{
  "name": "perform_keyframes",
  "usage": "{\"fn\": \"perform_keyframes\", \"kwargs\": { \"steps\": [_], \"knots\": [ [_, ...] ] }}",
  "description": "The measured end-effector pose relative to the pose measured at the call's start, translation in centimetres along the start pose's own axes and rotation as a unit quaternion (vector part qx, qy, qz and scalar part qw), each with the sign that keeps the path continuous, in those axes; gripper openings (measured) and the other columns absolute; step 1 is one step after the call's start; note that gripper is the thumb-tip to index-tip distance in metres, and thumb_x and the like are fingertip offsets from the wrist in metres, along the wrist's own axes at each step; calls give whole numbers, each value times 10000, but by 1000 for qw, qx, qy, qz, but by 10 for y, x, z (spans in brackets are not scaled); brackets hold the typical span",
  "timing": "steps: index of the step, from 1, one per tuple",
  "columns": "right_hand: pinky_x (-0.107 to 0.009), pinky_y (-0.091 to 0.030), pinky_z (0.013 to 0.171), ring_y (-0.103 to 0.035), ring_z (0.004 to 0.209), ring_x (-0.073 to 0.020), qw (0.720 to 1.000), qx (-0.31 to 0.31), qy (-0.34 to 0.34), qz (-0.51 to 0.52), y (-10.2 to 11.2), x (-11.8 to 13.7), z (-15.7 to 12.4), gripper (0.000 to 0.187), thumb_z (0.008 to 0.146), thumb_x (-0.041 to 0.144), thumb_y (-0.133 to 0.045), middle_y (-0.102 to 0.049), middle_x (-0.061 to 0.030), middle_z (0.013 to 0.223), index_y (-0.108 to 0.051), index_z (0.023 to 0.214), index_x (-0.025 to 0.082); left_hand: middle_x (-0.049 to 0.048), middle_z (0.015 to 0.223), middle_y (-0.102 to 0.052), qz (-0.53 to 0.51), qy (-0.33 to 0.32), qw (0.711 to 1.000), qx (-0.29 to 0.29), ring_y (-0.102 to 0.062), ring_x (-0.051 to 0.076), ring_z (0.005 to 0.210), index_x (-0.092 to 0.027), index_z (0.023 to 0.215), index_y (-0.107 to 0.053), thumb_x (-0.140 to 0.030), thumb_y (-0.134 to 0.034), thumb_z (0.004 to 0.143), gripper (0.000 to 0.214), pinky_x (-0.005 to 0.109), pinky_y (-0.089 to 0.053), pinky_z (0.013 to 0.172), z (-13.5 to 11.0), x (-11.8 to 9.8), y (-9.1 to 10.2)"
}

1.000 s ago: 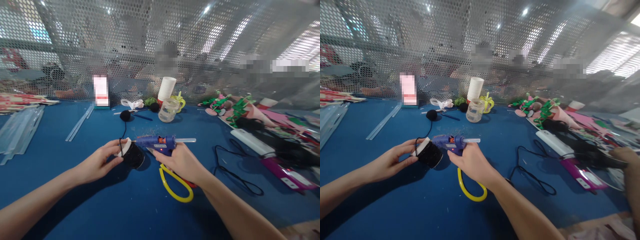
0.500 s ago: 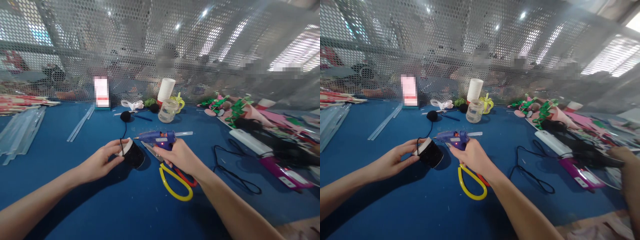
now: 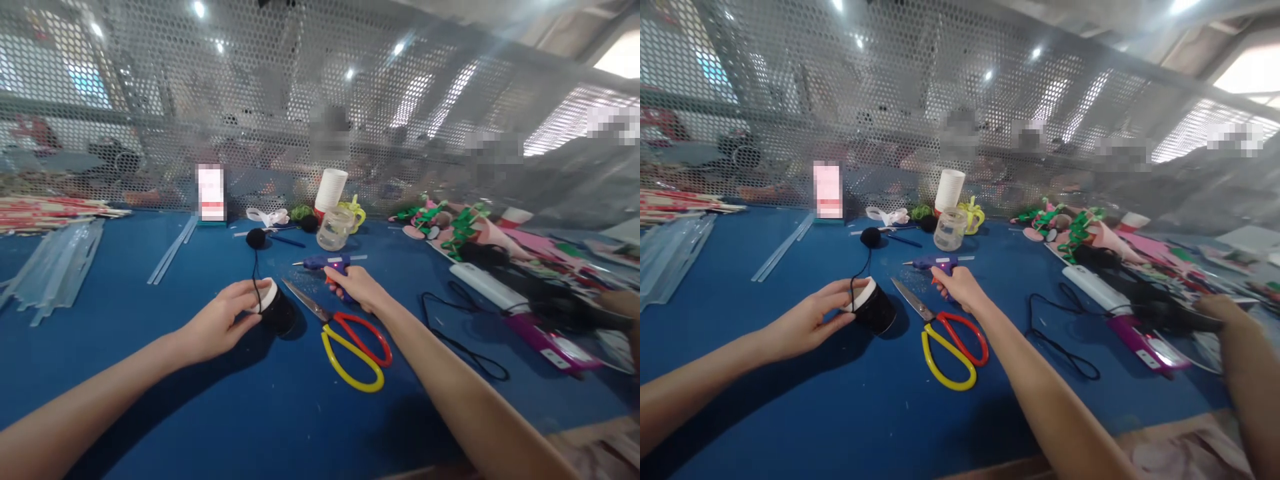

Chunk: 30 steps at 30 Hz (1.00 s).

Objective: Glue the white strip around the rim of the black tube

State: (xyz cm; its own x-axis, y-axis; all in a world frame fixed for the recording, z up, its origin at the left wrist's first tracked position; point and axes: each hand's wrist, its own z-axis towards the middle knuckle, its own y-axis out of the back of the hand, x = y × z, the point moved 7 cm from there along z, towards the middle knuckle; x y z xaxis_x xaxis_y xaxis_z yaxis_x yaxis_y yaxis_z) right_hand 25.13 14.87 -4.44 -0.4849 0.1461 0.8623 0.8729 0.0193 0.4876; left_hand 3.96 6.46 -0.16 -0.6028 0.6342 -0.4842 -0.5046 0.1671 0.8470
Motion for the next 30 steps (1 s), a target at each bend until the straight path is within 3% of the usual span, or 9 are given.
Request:
{"fn": "perform_keyframes", "kwargs": {
  "steps": [6, 8, 11, 16, 19, 22, 26, 30],
  "knots": [
    [-279, -419, 467, -558, 440, -176, 990, -19, -11, -138, 2, -4, 10, 353, 749, 365, -526, -525, -45, 409, -453, 450, 191, 150, 1266, -455, 51, -16, 999, -3, -400, 257, 1184, -146, 787, -524, -117, -396, 810, 134, 477, -328, 962, -2, -7, -3],
    [-306, -417, 562, -603, 624, -235, 983, -39, 13, -178, 5, 8, 7, 322, 732, 321, -555, -576, -93, 503, -466, 453, 188, 149, 1264, -461, 71, -25, 997, -7, -396, 260, 1186, -149, 801, -530, -105, -400, 806, 137, 499, -310, 964, -2, -9, -3],
    [-317, -381, 673, -567, 837, -264, 976, -35, 75, -202, -1, 38, -7, 286, 748, 319, -538, -620, -123, 677, -524, 502, 173, 148, 1280, -450, 91, -35, 995, -7, -389, 265, 1194, -154, 851, -532, -98, -391, 808, 158, 534, -294, 957, -3, -11, -5],
    [-252, -363, 590, -538, 634, -157, 966, 117, 174, -153, -52, 89, -34, 407, 759, 516, -451, -593, -5, 599, -609, 583, 185, 141, 1275, -459, 106, -48, 993, -31, -393, 253, 1195, -162, 832, -533, -113, -397, 816, 145, 517, -302, 963, -4, -14, -6],
    [-263, -342, 536, -475, 523, -137, 961, 206, 165, -87, -83, 97, -35, 454, 715, 501, -520, -515, -5, 465, -529, 426, 152, 147, 1248, -484, 126, -48, 991, -27, -390, 265, 1198, -158, 808, -541, -122, -411, 812, 135, 525, -296, 965, -5, -14, -7],
    [-248, -377, 547, -481, 522, -112, 959, 233, 160, -16, -96, 98, -30, 336, 741, 379, -529, -568, -9, 530, -585, 519, 133, 143, 1258, -477, 135, -47, 990, -20, -381, 274, 1206, -157, 838, -550, -118, -419, 809, 140, 537, -280, 972, -5, -15, -8],
    [-232, -414, 641, -526, 640, -93, 959, 201, 178, 87, -82, 97, -29, 203, 755, 300, -507, -632, -27, 751, -617, 713, 135, 139, 1256, -483, 101, -36, 994, -11, -389, 263, 1200, -162, 924, -543, -114, -398, 816, 187, 537, -265, 979, -3, -13, -5],
    [-220, -412, 622, -523, 669, -92, 954, 174, 190, 152, -56, 89, -37, 191, 720, 336, -549, -611, -13, 743, -592, 698, 151, 151, 1176, -537, -11, 2, 1000, 1, -460, 233, 1130, -131, 915, -547, -178, -395, 828, 182, 402, -363, 950, 0, -3, -2]
  ]
}}
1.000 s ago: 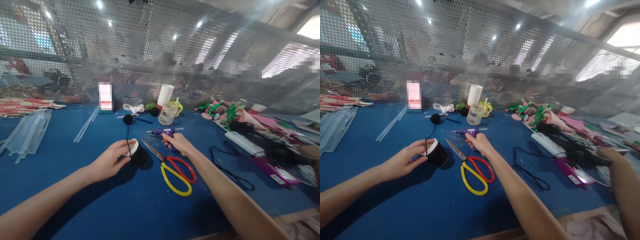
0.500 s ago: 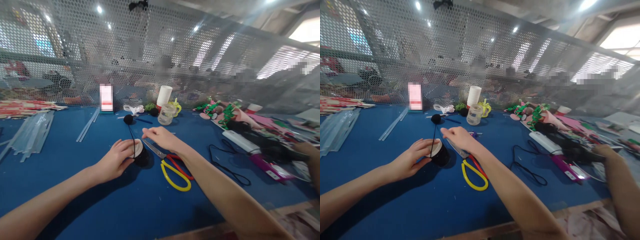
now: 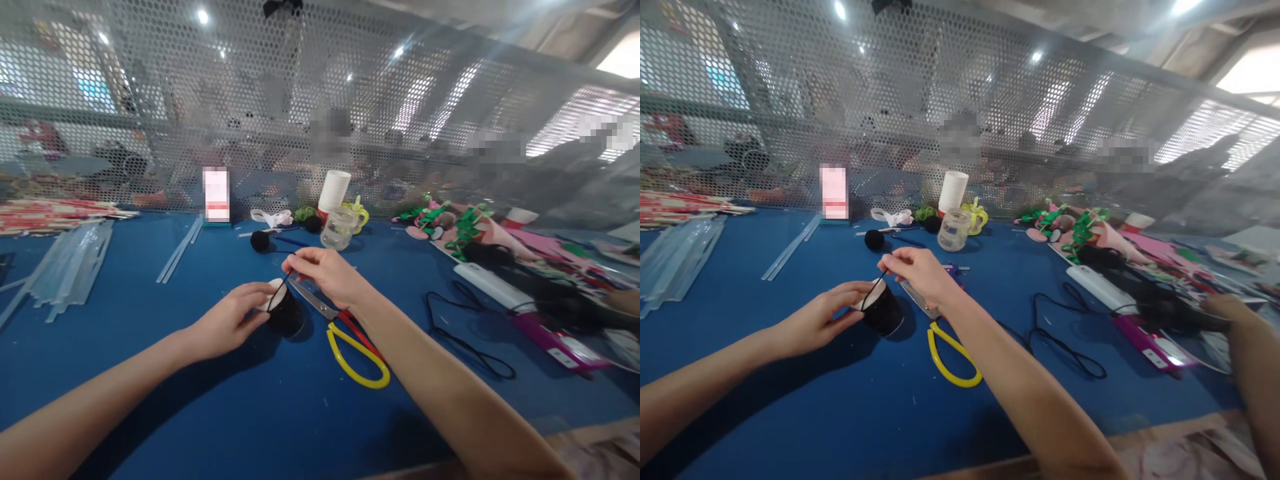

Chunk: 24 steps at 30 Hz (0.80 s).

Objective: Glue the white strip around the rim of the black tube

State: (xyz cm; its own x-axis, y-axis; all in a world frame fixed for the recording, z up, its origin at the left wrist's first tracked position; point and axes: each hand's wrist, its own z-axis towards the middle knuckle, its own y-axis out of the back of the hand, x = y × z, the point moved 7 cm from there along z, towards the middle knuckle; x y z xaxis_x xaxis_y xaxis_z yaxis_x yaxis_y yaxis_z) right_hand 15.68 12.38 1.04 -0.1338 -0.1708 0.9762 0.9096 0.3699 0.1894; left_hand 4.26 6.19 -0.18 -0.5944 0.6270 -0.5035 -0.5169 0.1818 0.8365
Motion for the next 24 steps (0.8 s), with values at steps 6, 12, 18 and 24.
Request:
{"fn": "perform_keyframes", "kwargs": {
  "steps": [6, 12, 18, 24],
  "knots": [
    [-219, -390, 543, -480, 535, -72, 998, -61, -26, 16, 18, -12, -15, 176, 679, 318, -595, -551, 27, 584, -582, 651, 144, 66, 967, -625, -114, 96, 988, 40, -564, 196, 919, -137, 995, -530, -266, -385, 839, 248, 318, -433, 832, 1, 14, -4],
    [-220, -392, 534, -495, 515, -74, 995, -91, -29, -7, 24, -20, -15, 162, 696, 290, -577, -561, 22, 563, -565, 626, 145, 53, 951, -615, -134, 90, 985, 65, -553, 187, 904, -137, 971, -539, -289, -380, 848, 253, 289, -420, 821, 1, 10, -6],
    [-226, -388, 510, -477, 480, -77, 994, -101, -31, -29, 25, -27, -16, 181, 709, 299, -562, -570, 21, 551, -539, 596, 159, 70, 1048, -597, -132, 74, 986, 70, -532, 189, 990, -149, 1017, -522, -268, -389, 846, 247, 296, -399, 871, 2, 7, -4],
    [-234, -411, 523, -510, 510, -93, 995, -85, -25, -40, 20, -35, -15, 202, 713, 339, -549, -575, 14, 572, -517, 606, 172, 113, 1251, -481, -142, 37, 986, 73, -450, 190, 1141, -148, 875, -561, -231, -396, 847, 187, 308, -345, 956, 2, 1, -5]
  ]
}}
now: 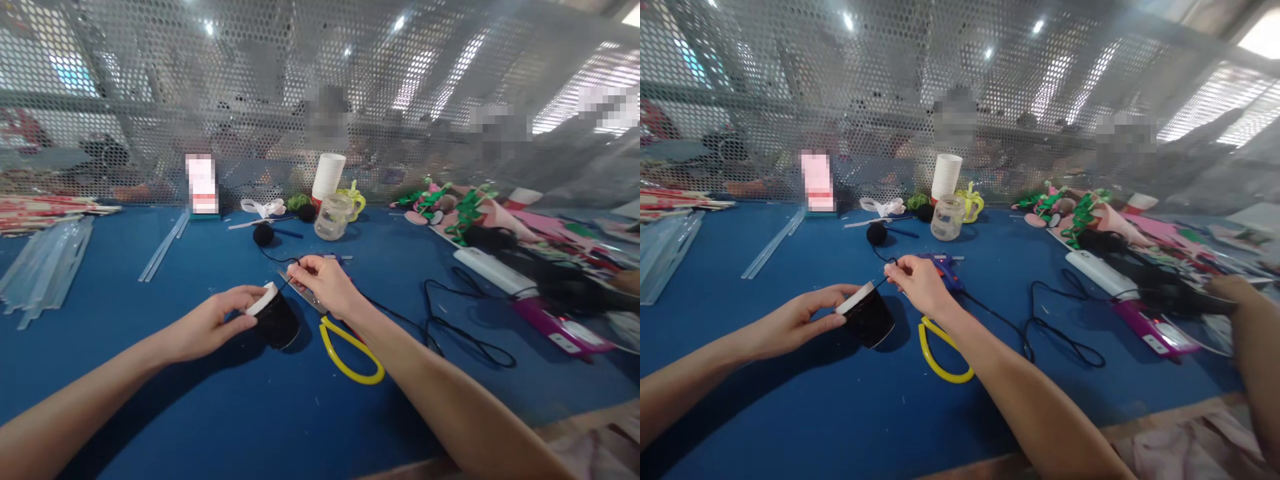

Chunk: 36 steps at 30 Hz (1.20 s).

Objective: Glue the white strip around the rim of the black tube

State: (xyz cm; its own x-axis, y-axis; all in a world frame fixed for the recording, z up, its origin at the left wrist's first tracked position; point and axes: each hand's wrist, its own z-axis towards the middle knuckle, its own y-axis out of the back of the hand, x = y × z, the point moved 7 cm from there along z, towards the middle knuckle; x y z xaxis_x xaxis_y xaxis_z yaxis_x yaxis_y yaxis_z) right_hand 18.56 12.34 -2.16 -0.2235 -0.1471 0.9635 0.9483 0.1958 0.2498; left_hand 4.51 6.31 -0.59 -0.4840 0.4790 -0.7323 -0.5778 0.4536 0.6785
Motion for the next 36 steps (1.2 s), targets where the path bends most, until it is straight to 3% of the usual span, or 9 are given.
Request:
{"fn": "perform_keyframes", "kwargs": {
  "steps": [12, 19, 24, 30, 33, 36],
  "knots": [
    [-244, -409, 530, -534, 538, -116, 999, 18, 8, -33, -11, 2, -7, 214, 756, 330, -505, -555, 10, 578, -465, 609, 181, 112, 1296, -437, -14, -34, 999, 5, -427, 202, 1169, -153, 820, -548, -195, -380, 854, 176, 341, -342, 960, -1, -10, 0],
    [-242, -320, 500, -417, 508, -115, 997, 9, 27, -77, -18, 5, -13, 231, 794, 339, -453, -418, 49, 525, -421, 614, 199, 113, 1283, -445, -8, -51, 999, 5, -443, 220, 1146, -155, 773, -536, -212, -378, 853, 186, 338, -368, 935, -2, -14, 1],
    [-246, -313, 510, -422, 548, -126, 995, 2, 26, -93, -26, 5, -19, 270, 838, 362, -355, -400, 43, 564, -347, 612, 215, 123, 1271, -447, 13, -57, 998, 0, -460, 219, 1125, -154, 761, -543, -185, -395, 844, 172, 347, -376, 928, -2, -13, 1],
    [-259, -328, 538, -443, 571, -140, 993, -29, 41, -104, -22, 2, -17, 250, 849, 374, -316, -412, 34, 587, -330, 650, 223, 124, 1248, -473, 40, -31, 999, -16, -474, 219, 1117, -148, 801, -570, -193, -399, 838, 181, 330, -385, 927, -1, -10, 1],
    [-266, -322, 536, -442, 561, -148, 992, -41, 48, -113, -20, 5, -19, 232, 849, 372, -314, -411, 34, 580, -311, 666, 228, 122, 1213, -506, 34, -11, 999, -24, -484, 223, 1100, -144, 844, -566, -226, -480, 792, 130, 330, -375, 939, 0, -9, 1],
    [-270, -312, 525, -440, 544, -152, 986, -55, 59, -148, -21, 10, -22, 211, 848, 359, -309, -415, 28, 579, -296, 680, 232, 94, 1120, -567, 10, 28, 999, -28, -522, 223, 1026, -147, 939, -548, -261, -551, 737, 232, 335, -395, 912, 1, -7, -1]
  ]
}}
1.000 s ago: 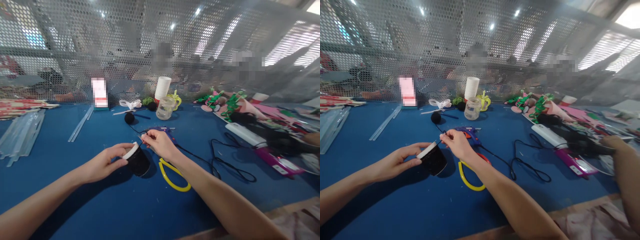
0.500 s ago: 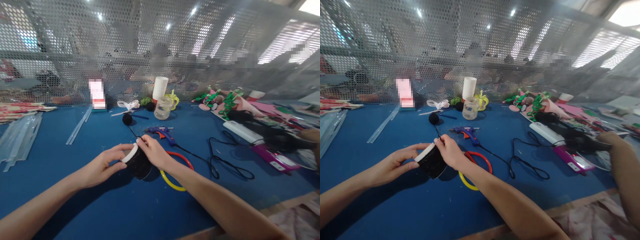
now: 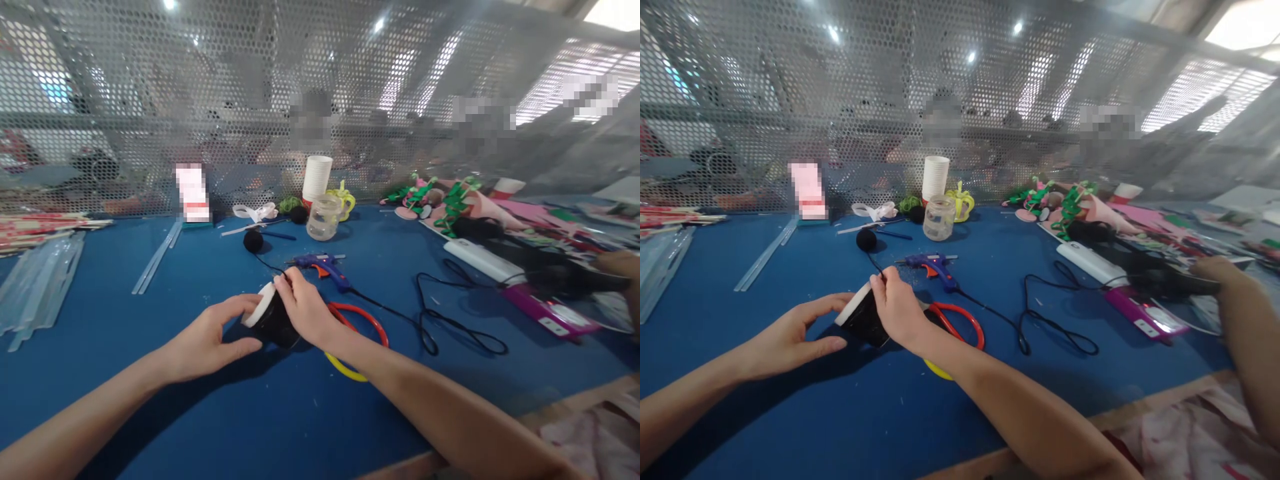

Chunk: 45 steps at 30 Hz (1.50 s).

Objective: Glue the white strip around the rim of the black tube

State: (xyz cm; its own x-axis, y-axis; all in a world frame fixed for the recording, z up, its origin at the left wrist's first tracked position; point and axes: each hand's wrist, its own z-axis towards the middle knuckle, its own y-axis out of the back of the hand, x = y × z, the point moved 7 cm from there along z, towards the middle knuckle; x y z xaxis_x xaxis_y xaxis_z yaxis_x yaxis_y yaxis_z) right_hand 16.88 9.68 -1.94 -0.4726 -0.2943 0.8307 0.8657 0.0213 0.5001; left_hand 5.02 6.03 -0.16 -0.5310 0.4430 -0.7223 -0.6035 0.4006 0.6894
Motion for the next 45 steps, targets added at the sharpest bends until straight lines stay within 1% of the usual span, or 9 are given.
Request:
{"fn": "perform_keyframes", "kwargs": {
  "steps": [3, 5, 11, 16, 19, 27, 31, 39, 45],
  "knots": [
    [-272, -321, 523, -460, 545, -158, 998, -12, 20, -52, -2, 7, -3, 196, 851, 350, -290, -444, 9, 598, -301, 699, 228, 59, 950, -629, -43, 63, 997, -8, -565, 223, 895, -138, 929, -562, -287, -541, 729, 250, 328, -446, 806, 1, 5, -5],
    [-273, -337, 530, -487, 567, -167, 996, -15, 35, -78, -6, 12, -4, 188, 854, 347, -280, -474, -11, 621, -322, 721, 219, 46, 868, -640, -73, 90, 993, -21, -573, 212, 810, -129, 904, -579, -309, -521, 733, 254, 308, -460, 727, 2, 7, -8],
    [-295, -383, 562, -553, 653, -206, 985, -22, 75, -156, -11, 21, -9, 195, 856, 303, -288, -550, -73, 708, -411, 771, 178, 11, 702, -591, -89, 113, 987, -69, -518, 152, 652, -124, 800, -586, -319, -454, 759, 239, 241, -413, 590, 3, 12, -11],
    [-310, -426, 621, -580, 720, -210, 984, -28, 94, -148, -7, 22, -11, 197, 857, 292, -315, -591, -91, 772, -454, 800, 166, -27, 606, -464, -87, 119, 986, -79, -412, 115, 574, -134, 701, -524, -352, -444, 755, 239, 212, -342, 526, 2, 17, -9],
    [-321, -442, 659, -587, 769, -212, 987, -28, 100, -122, -4, 22, -12, 178, 852, 281, -340, -607, -95, 807, -469, 814, 166, -35, 595, -418, -92, 119, 986, -74, -378, 109, 564, -142, 668, -493, -354, -444, 751, 233, 208, -326, 521, 1, 17, -9],
    [-341, -455, 737, -590, 866, -217, 986, -16, 129, -103, -3, 28, -15, 168, 849, 238, -378, -631, -111, 910, -508, 895, 141, -15, 641, -452, -68, 88, 993, -42, -406, 127, 616, -132, 711, -528, -344, -444, 764, 234, 224, -352, 571, 0, 15, -9],
    [-342, -458, 764, -591, 901, -219, 985, -16, 138, -104, -3, 29, -15, 173, 851, 224, -388, -634, -120, 956, -515, 921, 129, -11, 657, -464, -57, 92, 994, -35, -411, 131, 624, -136, 732, -518, -351, -437, 769, 233, 226, -354, 578, 0, 16, -9],
    [-353, -485, 722, -614, 861, -232, 981, -18, 133, -142, -9, 30, -17, 141, 844, 216, -412, -641, -122, 934, -517, 887, 132, -15, 668, -443, -61, 99, 993, -12, -396, 129, 617, -135, 784, -497, -342, -405, 778, 227, 232, -353, 566, 0, 12, -15],
    [-333, -491, 699, -614, 829, -219, 969, -52, 188, -154, -8, 34, -19, 148, 852, 226, -382, -638, -116, 881, -506, 838, 146, 3, 701, -490, -56, 85, 995, -22, -430, 143, 662, -131, 794, -515, -342, -411, 779, 236, 241, -375, 611, 0, 14, -11]
  ]
}}
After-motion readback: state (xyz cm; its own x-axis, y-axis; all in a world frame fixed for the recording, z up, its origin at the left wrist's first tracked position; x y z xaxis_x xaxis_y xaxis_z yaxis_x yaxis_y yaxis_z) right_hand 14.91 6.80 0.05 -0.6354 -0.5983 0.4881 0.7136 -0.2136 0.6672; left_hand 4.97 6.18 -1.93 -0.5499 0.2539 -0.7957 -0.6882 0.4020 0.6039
